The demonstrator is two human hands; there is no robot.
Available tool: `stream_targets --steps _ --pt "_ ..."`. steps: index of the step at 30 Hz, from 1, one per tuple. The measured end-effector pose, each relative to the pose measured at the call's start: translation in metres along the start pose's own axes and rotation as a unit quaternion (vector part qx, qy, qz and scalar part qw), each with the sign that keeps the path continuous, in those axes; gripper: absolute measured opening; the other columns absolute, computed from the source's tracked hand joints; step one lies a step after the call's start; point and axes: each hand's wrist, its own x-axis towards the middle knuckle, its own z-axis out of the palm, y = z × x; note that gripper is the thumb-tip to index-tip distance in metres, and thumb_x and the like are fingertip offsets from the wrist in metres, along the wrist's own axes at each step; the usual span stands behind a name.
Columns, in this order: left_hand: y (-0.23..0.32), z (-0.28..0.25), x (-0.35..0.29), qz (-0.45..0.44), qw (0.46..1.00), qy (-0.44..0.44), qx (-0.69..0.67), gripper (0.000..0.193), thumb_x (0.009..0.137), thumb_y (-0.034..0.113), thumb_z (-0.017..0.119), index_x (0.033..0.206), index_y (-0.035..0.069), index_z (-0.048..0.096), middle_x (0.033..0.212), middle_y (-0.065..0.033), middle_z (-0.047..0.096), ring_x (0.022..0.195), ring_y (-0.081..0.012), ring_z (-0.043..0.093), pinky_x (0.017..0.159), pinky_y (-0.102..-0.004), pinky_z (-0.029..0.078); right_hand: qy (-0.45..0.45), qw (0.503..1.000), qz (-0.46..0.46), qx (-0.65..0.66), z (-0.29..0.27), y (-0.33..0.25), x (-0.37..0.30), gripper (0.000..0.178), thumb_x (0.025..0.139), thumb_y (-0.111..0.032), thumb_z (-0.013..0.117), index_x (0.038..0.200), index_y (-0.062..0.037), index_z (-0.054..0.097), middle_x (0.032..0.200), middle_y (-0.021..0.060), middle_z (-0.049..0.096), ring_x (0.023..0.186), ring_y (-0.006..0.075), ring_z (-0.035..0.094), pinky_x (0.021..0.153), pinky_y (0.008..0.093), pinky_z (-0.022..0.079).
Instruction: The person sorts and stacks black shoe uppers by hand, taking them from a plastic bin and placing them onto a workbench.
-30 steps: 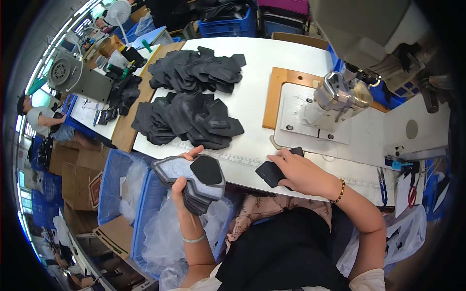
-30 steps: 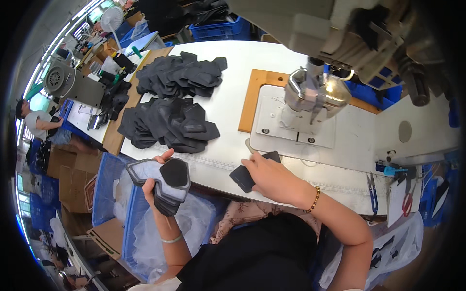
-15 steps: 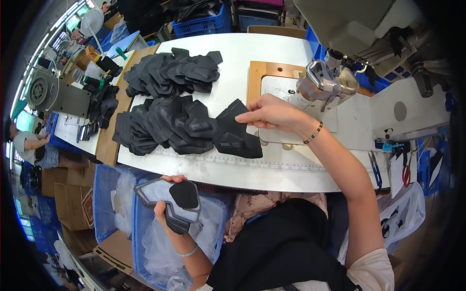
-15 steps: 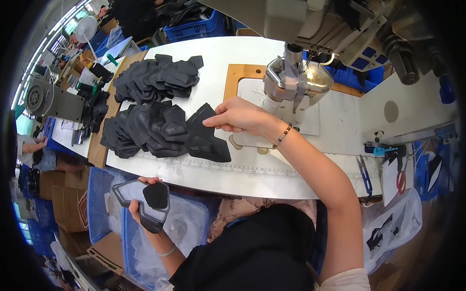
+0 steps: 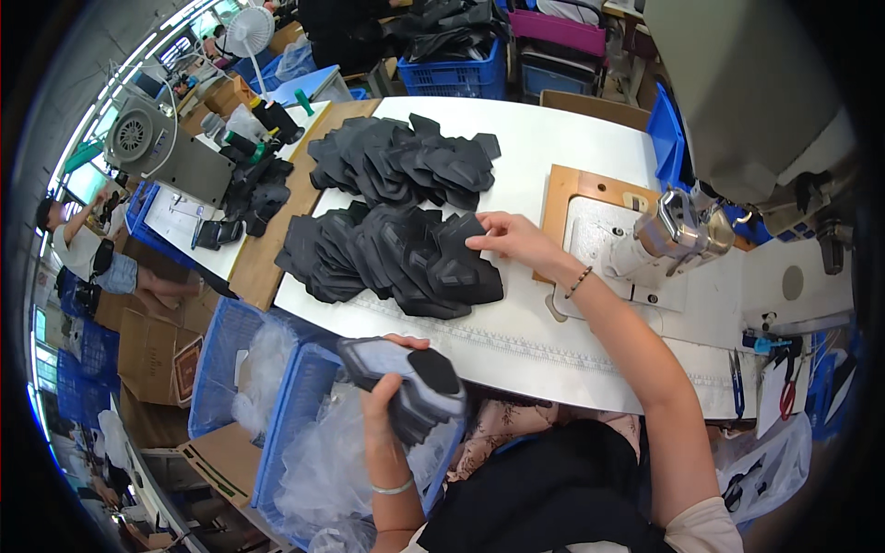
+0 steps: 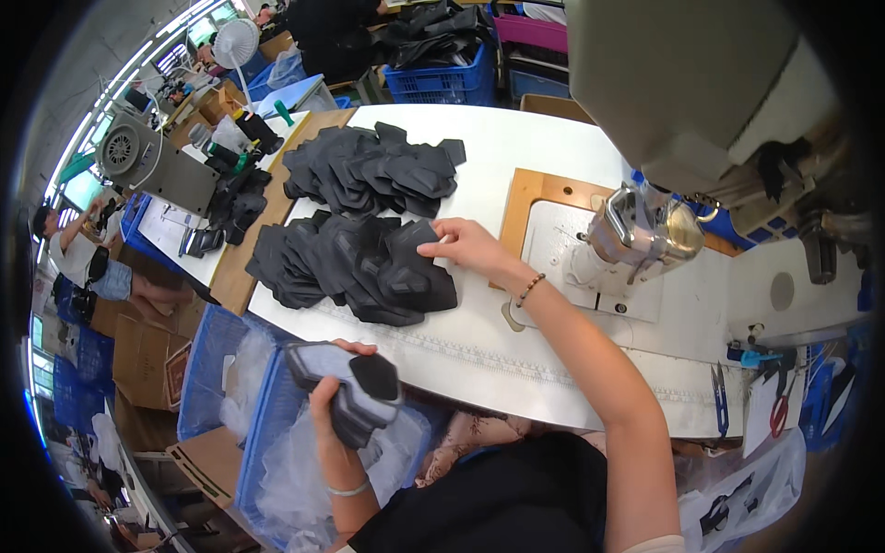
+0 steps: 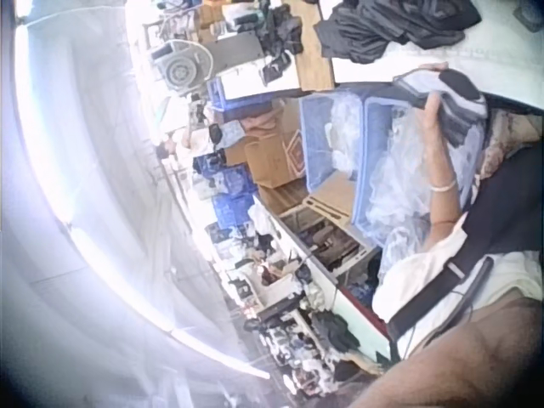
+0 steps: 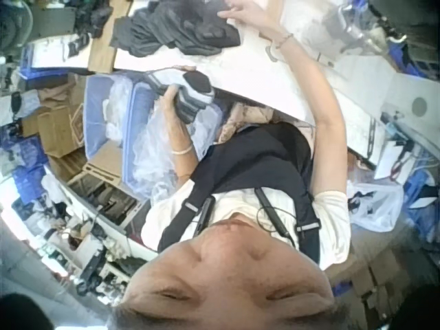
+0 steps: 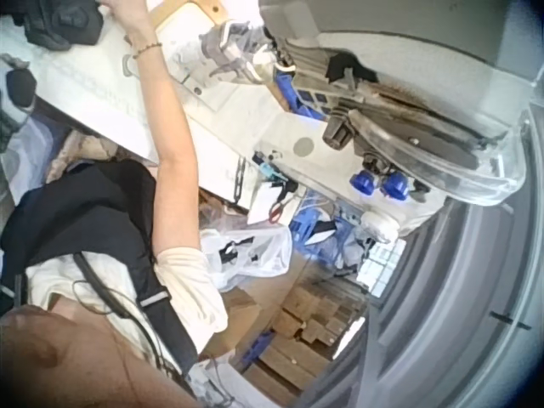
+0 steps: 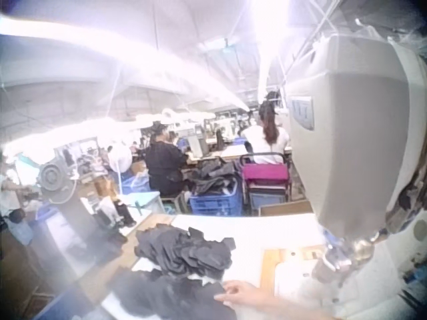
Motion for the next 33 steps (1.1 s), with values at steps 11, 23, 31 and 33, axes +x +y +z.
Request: stream_targets --steps 11,23,31,33 --pt "-0.011 0.017 0.032 -0.045 0.988 0.047 0.139 0.033 0.079 0.019 0.067 0.102 -0.002 0.056 0.101 -0.0091 0.063 0.086 -0.0113 0.055 0.082 -0.0259 0.043 0.018 0.997 0.009 0.076 0.002 0.0 -0.002 0.022 0.078 -0.012 0.074 0.09 -0.0044 0.057 0.084 0.0017 0.059 0.08 0.0095 0.055 0.074 0.0221 0.045" --pt "-0.034 0.056 0.016 -0.039 0.98 -0.143 0.134 0.082 0.063 0.008 0.071 0.137 0.001 0.038 0.118 -0.0133 0.052 0.109 -0.0164 0.05 0.097 -0.0299 0.037 0.12 0.898 -0.398 -0.142 0.063 -0.027 -0.132 0.037 0.074 0.006 0.067 0.105 -0.002 0.049 0.088 0.008 0.049 0.074 0.0145 0.049 0.069 0.0251 0.041" --pt "-0.046 0.075 0.036 0.017 0.959 -0.222 0.176 0.082 0.068 0.012 0.079 0.138 0.004 0.037 0.132 -0.0134 0.049 0.121 -0.0213 0.046 0.104 -0.0336 0.034 0.044 0.939 -0.274 0.204 0.044 0.01 -0.139 0.036 0.088 -0.02 0.063 0.113 -0.0036 0.043 0.092 0.0029 0.043 0.084 0.01 0.04 0.084 0.026 0.035" --pt "-0.051 0.078 0.039 0.019 0.954 -0.206 0.215 0.08 0.066 0.012 0.079 0.136 0.004 0.04 0.126 -0.0113 0.052 0.12 -0.0197 0.046 0.103 -0.0311 0.034 0.114 0.927 -0.225 0.276 0.041 0.018 -0.135 0.03 0.1 -0.031 0.039 0.11 -0.0026 0.041 0.093 0.0049 0.043 0.083 0.0126 0.041 0.081 0.0267 0.036"
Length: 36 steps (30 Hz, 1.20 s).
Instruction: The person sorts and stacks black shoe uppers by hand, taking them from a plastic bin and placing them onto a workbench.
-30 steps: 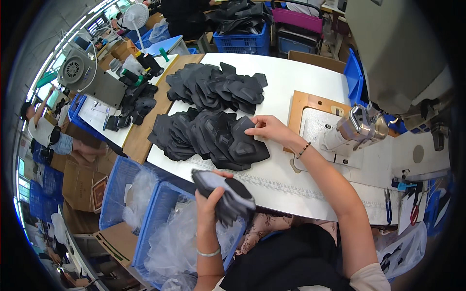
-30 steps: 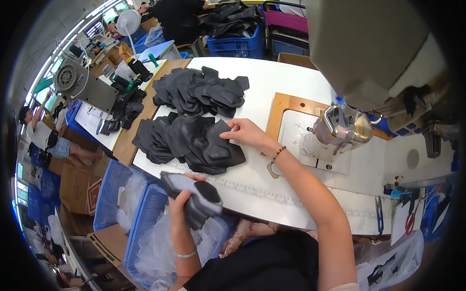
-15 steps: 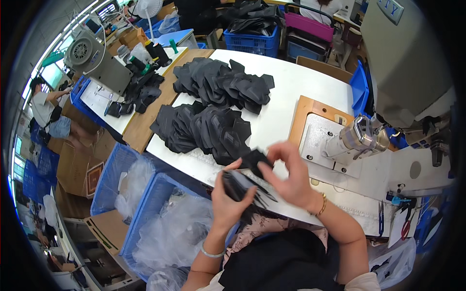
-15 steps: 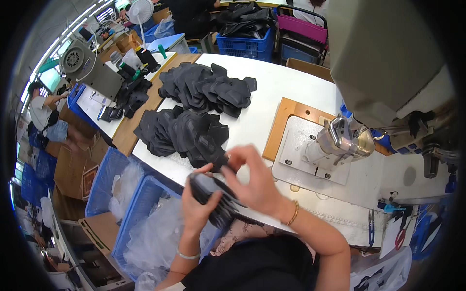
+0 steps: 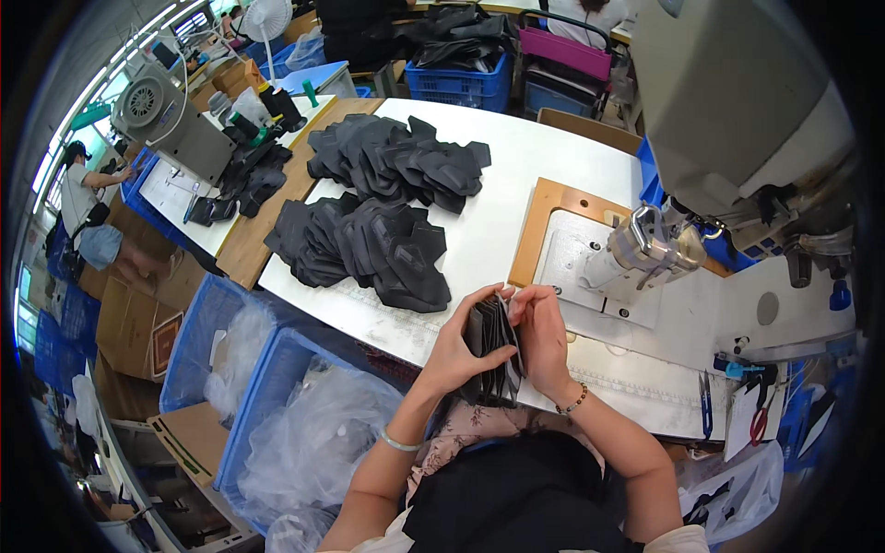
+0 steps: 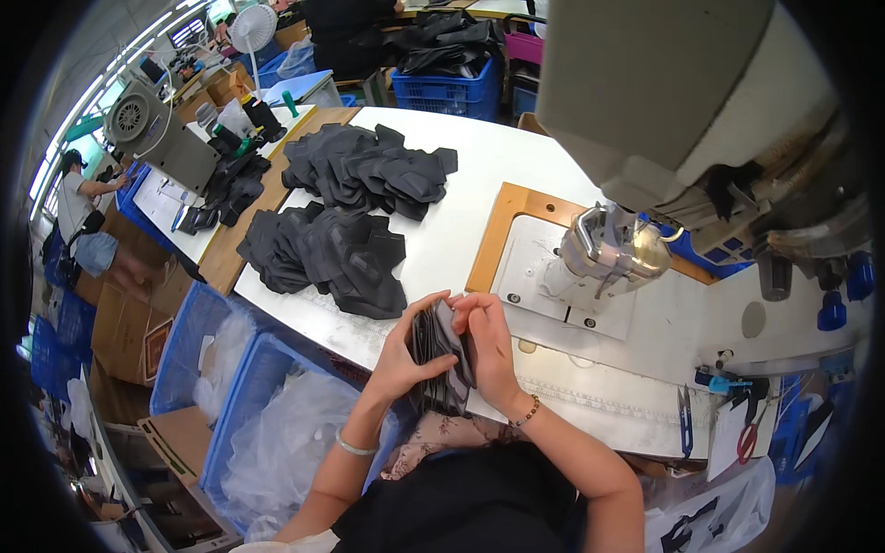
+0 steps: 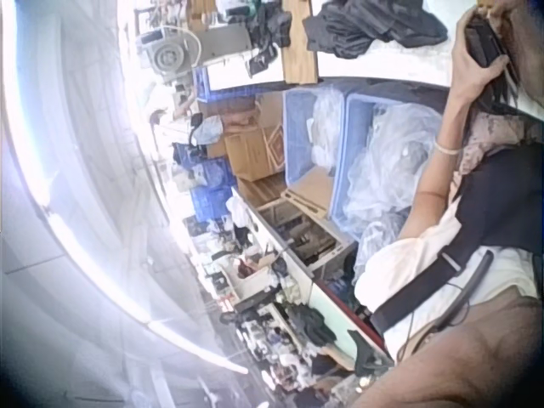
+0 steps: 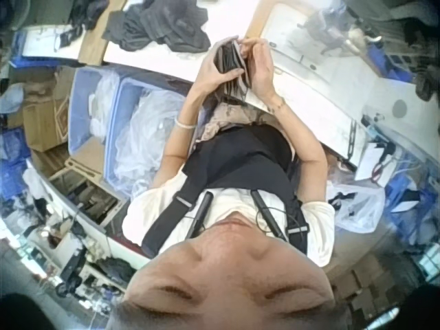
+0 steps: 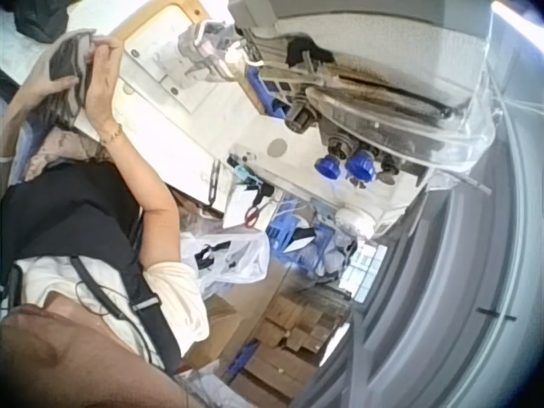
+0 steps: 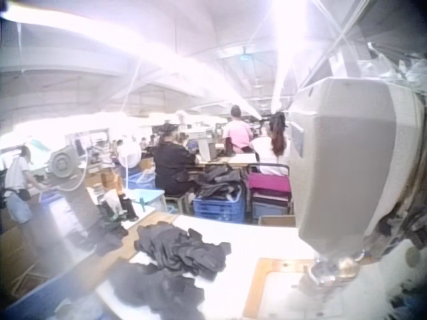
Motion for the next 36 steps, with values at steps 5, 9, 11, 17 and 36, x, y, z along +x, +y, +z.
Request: stream_targets --steps 5,9,11,17,36 --pt "0.01 0.008 0.004 -0.077 0.997 -0.009 -0.002 0.075 0.066 0.014 0.08 0.131 0.006 0.044 0.12 -0.0111 0.055 0.114 -0.0201 0.051 0.1 -0.0331 0.038 0.032 0.993 -0.023 -0.11 -0.007 -0.004 -0.017 0.029 0.101 -0.028 0.033 0.108 -0.0013 0.042 0.095 0.0058 0.043 0.089 0.0136 0.042 0.087 0.0269 0.035" --pt "0.003 0.025 0.0 -0.027 0.996 -0.006 0.088 0.073 0.065 0.019 0.081 0.127 0.007 0.046 0.112 -0.0133 0.056 0.107 -0.0245 0.054 0.096 -0.035 0.041 0.033 0.979 -0.077 -0.186 -0.012 -0.007 -0.032 0.028 0.094 -0.021 0.05 0.112 -0.0009 0.041 0.103 0.0069 0.043 0.099 0.0154 0.044 0.093 0.0289 0.035" --pt "0.002 0.03 0.001 0.013 0.989 0.018 0.146 0.072 0.063 0.024 0.081 0.124 0.005 0.048 0.103 -0.0147 0.056 0.1 -0.0291 0.055 0.092 -0.0371 0.043 0.058 0.989 -0.041 -0.132 -0.015 -0.008 -0.033 0.033 0.091 -0.021 0.054 0.112 -0.0004 0.041 0.106 0.0079 0.042 0.101 0.0167 0.045 0.094 0.0293 0.035" --pt "0.013 0.048 0.0 0.066 0.934 0.121 0.329 0.069 0.06 0.024 0.078 0.116 -0.003 0.049 0.099 -0.0152 0.056 0.095 -0.0321 0.052 0.086 -0.0405 0.039 0.024 0.883 -0.053 -0.466 -0.005 -0.043 -0.034 0.047 0.082 -0.021 0.07 0.115 0.0039 0.048 0.11 0.016 0.051 0.102 0.022 0.051 0.087 0.0344 0.043" --pt "0.027 0.017 0.017 -0.104 0.993 -0.03 -0.048 0.083 0.077 0.024 0.074 0.144 0.007 0.028 0.128 -0.0174 0.04 0.116 -0.0271 0.047 0.098 -0.0364 0.038 0.089 0.983 0.151 -0.06 -0.052 -0.048 -0.002 0.037 0.09 -0.027 0.063 0.114 0.0014 0.058 0.107 0.0051 0.063 0.096 0.009 0.057 0.085 0.023 0.044"
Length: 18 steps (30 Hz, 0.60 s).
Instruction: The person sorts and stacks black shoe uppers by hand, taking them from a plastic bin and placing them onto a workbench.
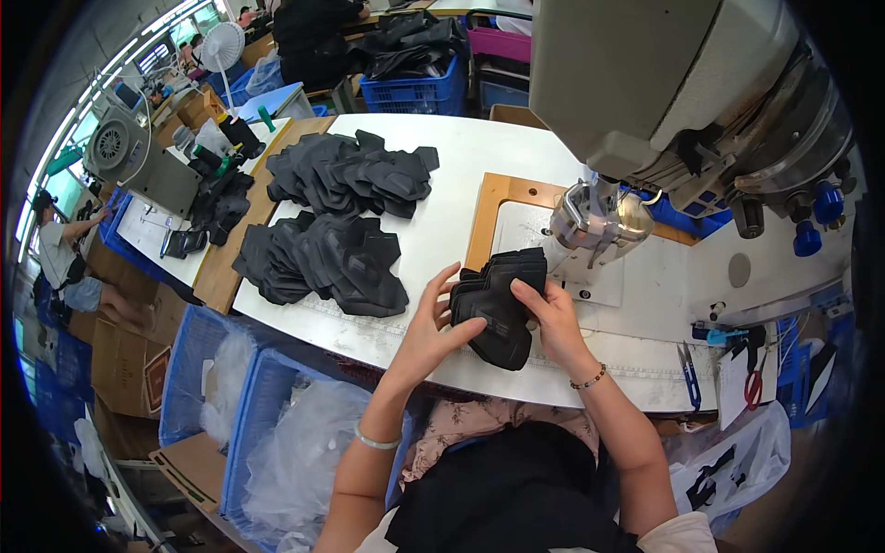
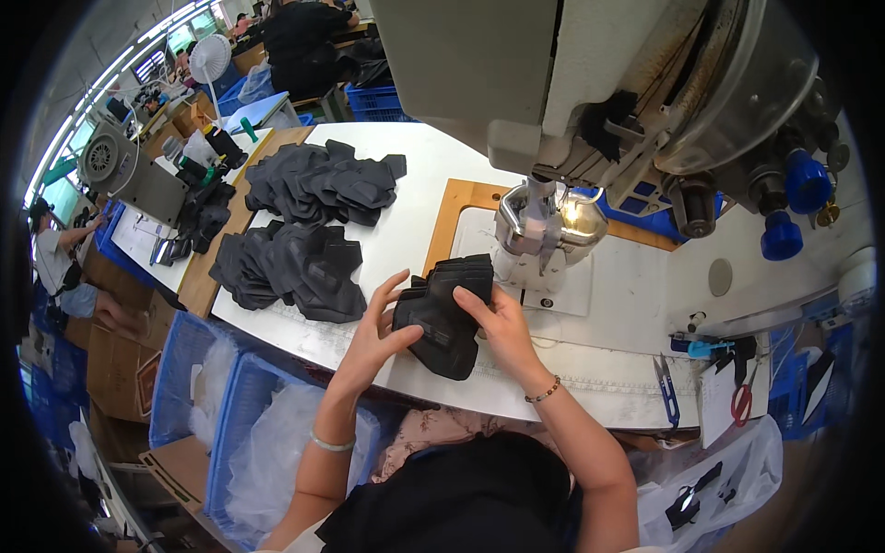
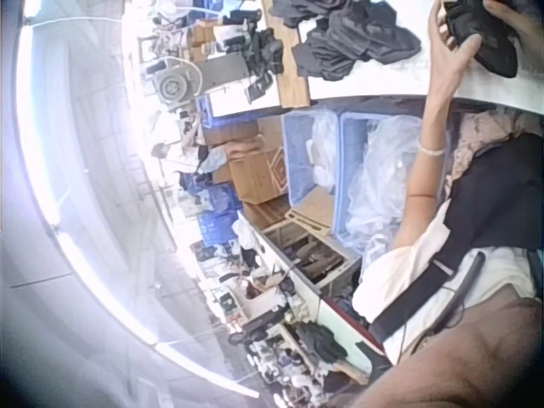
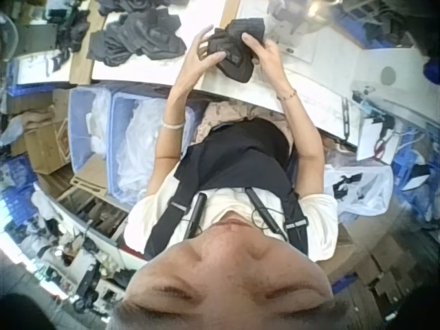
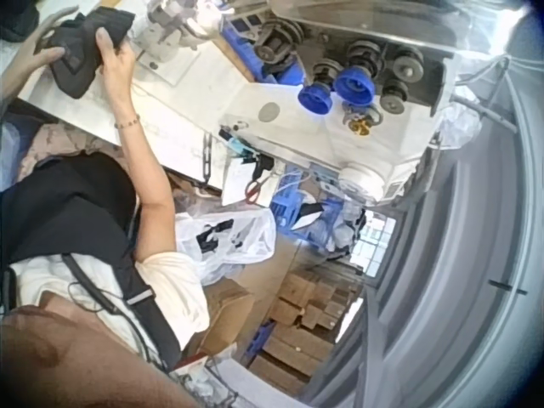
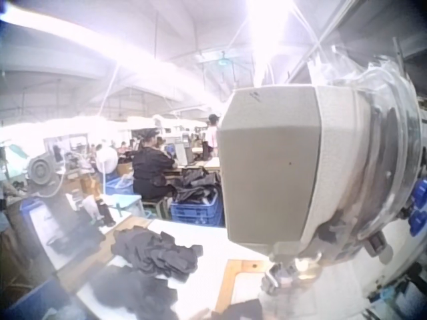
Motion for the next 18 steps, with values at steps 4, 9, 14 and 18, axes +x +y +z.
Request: stream_targets --steps 4,9,14,18 --pt "-0.021 -0.01 0.004 -0.008 1.0 0.013 -0.02 0.078 0.079 0.021 0.073 0.142 0.005 0.031 0.123 -0.0133 0.039 0.112 -0.0218 0.049 0.095 -0.0312 0.04 0.022 0.999 -0.007 -0.025 0.006 0.002 0.001 0.038 0.09 -0.027 0.063 0.113 0.0017 0.058 0.107 0.0054 0.063 0.096 0.0091 0.057 0.085 0.0228 0.044" --pt "-0.04 -0.018 0.009 -0.014 0.994 0.003 -0.106 0.075 0.08 0.016 0.07 0.142 0.001 0.032 0.126 -0.0096 0.039 0.114 -0.0189 0.047 0.097 -0.0291 0.038 0.032 0.998 -0.018 -0.044 0.007 0.003 0.004 0.038 0.09 -0.028 0.063 0.113 0.0021 0.059 0.105 0.006 0.064 0.095 0.0091 0.057 0.086 0.0225 0.043" --pt "-0.037 -0.027 0.011 0.009 0.996 -0.031 -0.08 0.077 0.08 0.016 0.069 0.143 0.0 0.029 0.134 -0.0139 0.038 0.119 -0.0198 0.044 0.1 -0.0286 0.034 -0.01 0.998 0.029 -0.059 0.009 -0.005 0.009 0.04 0.089 -0.029 0.063 0.112 0.0034 0.06 0.104 0.0061 0.064 0.095 0.0089 0.057 0.085 0.0219 0.044" --pt "-0.017 -0.02 0.002 -0.002 0.998 -0.046 -0.046 0.078 0.08 0.018 0.07 0.143 0.002 0.028 0.13 -0.0146 0.043 0.117 -0.0204 0.045 0.099 -0.03 0.036 -0.054 0.989 0.093 -0.101 0.01 -0.017 0.012 0.043 0.09 -0.033 0.061 0.112 0.0041 0.06 0.105 0.0061 0.064 0.094 0.0089 0.057 0.085 0.0217 0.044"
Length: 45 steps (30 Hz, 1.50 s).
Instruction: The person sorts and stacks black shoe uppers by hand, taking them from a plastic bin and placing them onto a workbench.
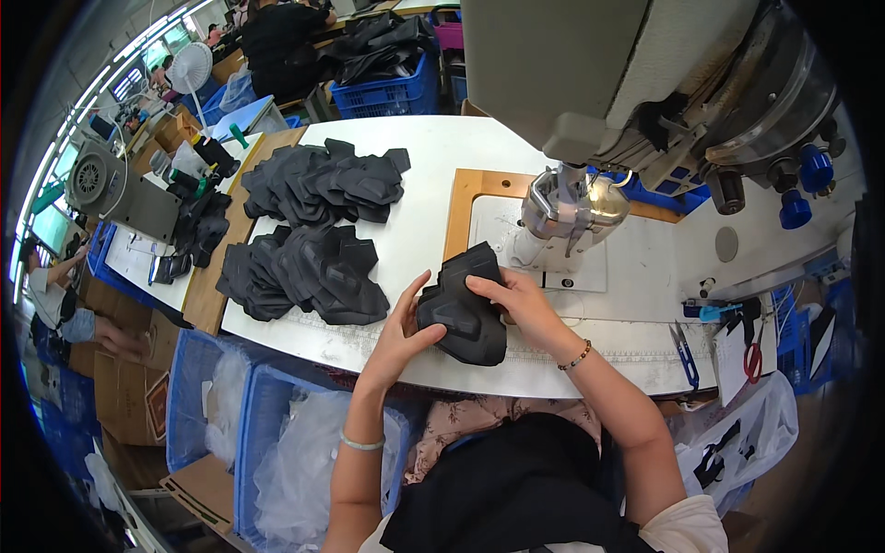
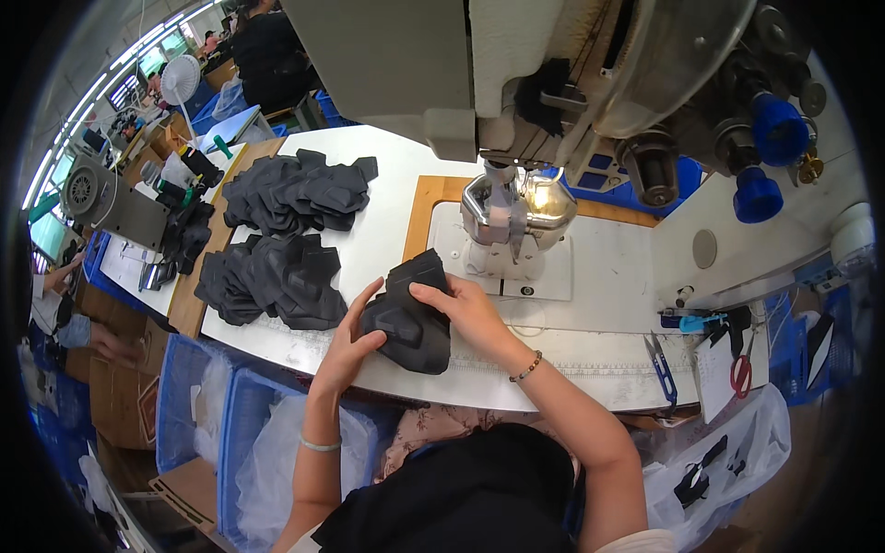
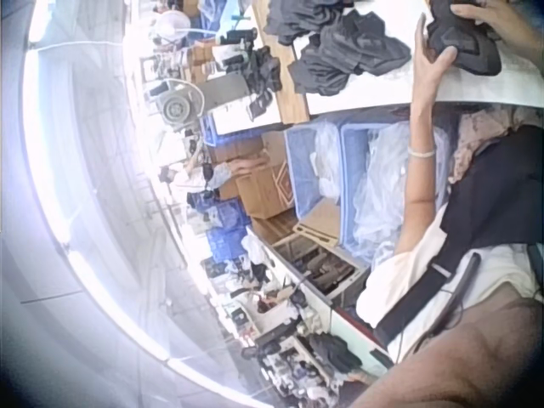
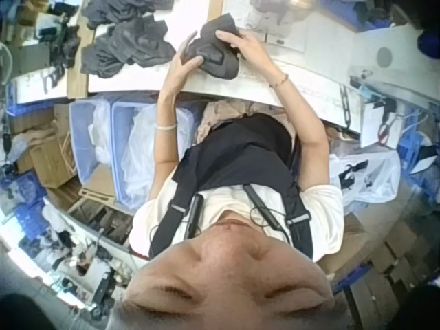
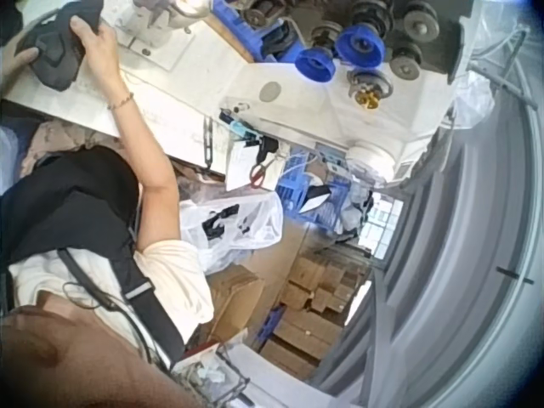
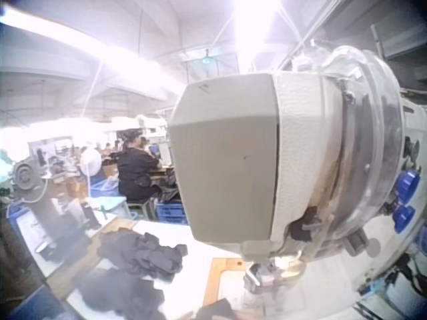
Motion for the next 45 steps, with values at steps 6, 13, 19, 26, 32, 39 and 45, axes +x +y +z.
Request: stream_targets --steps 6,13,19,26,32,39,45 --pt "-0.014 0.02 0.009 -0.009 0.987 0.094 0.128 0.065 0.081 0.028 0.068 0.135 0.002 0.041 0.113 -0.016 0.051 0.105 -0.0246 0.051 0.091 -0.0344 0.041 0.094 0.989 -0.032 -0.108 -0.006 0.015 0.012 0.048 0.091 -0.037 0.058 0.113 0.0052 0.057 0.103 0.0119 0.065 0.093 0.0164 0.061 0.084 0.0253 0.046" --pt "-0.01 0.042 0.008 -0.003 0.91 0.195 0.366 0.061 0.08 0.04 0.063 0.126 0.003 0.049 0.105 -0.0234 0.051 0.099 -0.0376 0.052 0.089 -0.0408 0.042 0.229 0.832 -0.084 -0.498 0.012 -0.013 -0.047 0.051 0.086 -0.031 0.064 0.123 0.0023 0.051 0.114 0.0226 0.058 0.106 0.033 0.057 0.091 0.0359 0.044" --pt "-0.016 0.062 0.01 0.062 0.875 0.24 0.416 0.068 0.075 0.04 0.068 0.125 -0.001 0.047 0.112 -0.0268 0.046 0.102 -0.0426 0.049 0.09 -0.0471 0.041 0.073 0.8 -0.257 -0.537 0.006 0.026 -0.054 0.07 0.08 -0.014 0.068 0.139 -0.0022 0.032 0.143 0.0225 0.031 0.128 0.0388 0.036 0.104 0.0449 0.033" --pt "-0.037 0.088 0.003 0.122 0.856 0.241 0.441 0.073 0.086 0.037 0.06 0.142 0.004 0.027 0.125 -0.0347 0.035 0.112 -0.0474 0.039 0.097 -0.0483 0.033 0.109 0.795 -0.258 -0.538 -0.017 0.049 -0.061 0.077 0.078 -0.012 0.069 0.14 0.002 0.027 0.144 0.0221 0.029 0.129 0.0386 0.034 0.105 0.0432 0.031" --pt "-0.037 0.055 -0.011 0.199 0.86 0.274 0.381 0.059 0.09 0.024 0.055 0.14 0.001 0.032 0.137 -0.0293 0.032 0.124 -0.0416 0.036 0.103 -0.0457 0.029 0.149 0.77 -0.275 -0.556 -0.018 0.047 -0.069 0.081 0.076 -0.017 0.073 0.141 0.0018 0.027 0.143 0.0214 0.03 0.129 0.038 0.034 0.106 0.0437 0.03" --pt "0.013 -0.051 -0.012 0.25 0.652 0.521 0.491 0.032 0.082 0.011 0.068 0.112 0.0 0.059 0.099 -0.0094 0.049 0.093 -0.0228 0.047 0.08 -0.0327 0.041 0.21 0.723 -0.351 -0.557 -0.012 0.052 -0.076 0.076 0.075 -0.016 0.075 0.136 0.0034 0.035 0.139 0.0226 0.036 0.127 0.0364 0.038 0.103 0.0454 0.034" --pt "0.014 -0.082 -0.012 0.179 0.737 0.481 0.441 0.037 0.083 0.017 0.069 0.114 -0.001 0.058 0.095 -0.0082 0.05 0.086 -0.0204 0.048 0.073 -0.0319 0.043 0.076 0.804 -0.423 -0.411 0.099 0.025 -0.032 0.051 0.082 -0.005 0.064 0.128 0.005 0.045 0.126 0.0235 0.047 0.115 0.0364 0.049 0.095 0.0389 0.042"
